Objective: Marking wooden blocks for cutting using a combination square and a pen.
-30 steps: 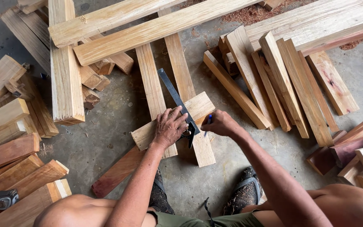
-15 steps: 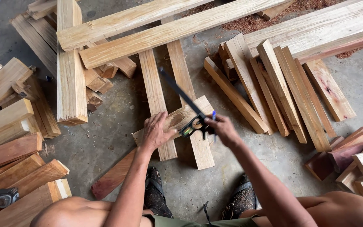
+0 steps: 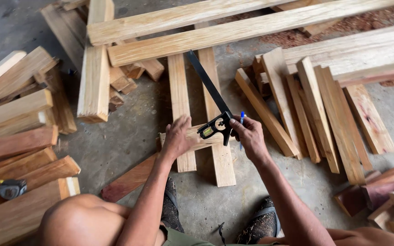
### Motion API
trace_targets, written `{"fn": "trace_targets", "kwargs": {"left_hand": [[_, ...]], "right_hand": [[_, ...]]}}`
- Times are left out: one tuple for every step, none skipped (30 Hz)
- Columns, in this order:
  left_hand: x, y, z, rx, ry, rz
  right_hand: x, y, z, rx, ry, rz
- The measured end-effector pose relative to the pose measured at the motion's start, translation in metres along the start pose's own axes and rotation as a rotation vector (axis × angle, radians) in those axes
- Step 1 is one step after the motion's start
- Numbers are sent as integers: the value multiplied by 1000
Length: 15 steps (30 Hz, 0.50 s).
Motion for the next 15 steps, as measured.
{"fn": "trace_targets", "kwargs": {"left_hand": [[6,-1,-15,-17,63,176],[14,-5,-17,4,55,185],[25,-7,-27,191,507,289],[32,-8,-38,374,960,393],[50,0,-18,390,959,405],[57,6,6,436,1066,231],[66,10,32,473,1172,60],[53,14,22,483,1176,82],[42,20,12,513,1241,181],[30,25,1,542,1303,282],[35,32,-10,552,1306,296],[35,37,-15,550,1603,248],[37,43,-19,533,1896,190],[45,48,-21,537,1898,203],[49,54,-22,617,1959,174]], "right_hand": [[-12,4,2,19,-30,-9],[-24,8,2,19,-29,-33],[-34,14,0,96,19,-23],[-45,20,-3,174,65,-13],[-56,31,-7,171,70,-32],[-67,42,-11,176,205,-14],[-77,50,-17,192,340,4],[-83,51,-13,200,346,-17],[-97,60,-21,487,436,-125],[-110,72,-25,774,519,-237],[-112,73,-35,778,520,-254],[-114,74,-48,802,441,-291],[-115,76,-59,821,360,-323],[-111,72,-59,823,359,-335],[-107,67,-58,876,508,-300]]}}
Point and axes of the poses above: each hand's wrist, its own y-axis away from the middle knuckle, its own x-axis out of the back of the hand, z = x × y, the point moved 6 cm from there along -y, towards the middle knuckle, and after that the axes turned 11 degrees about z, right-handed, at the moved point
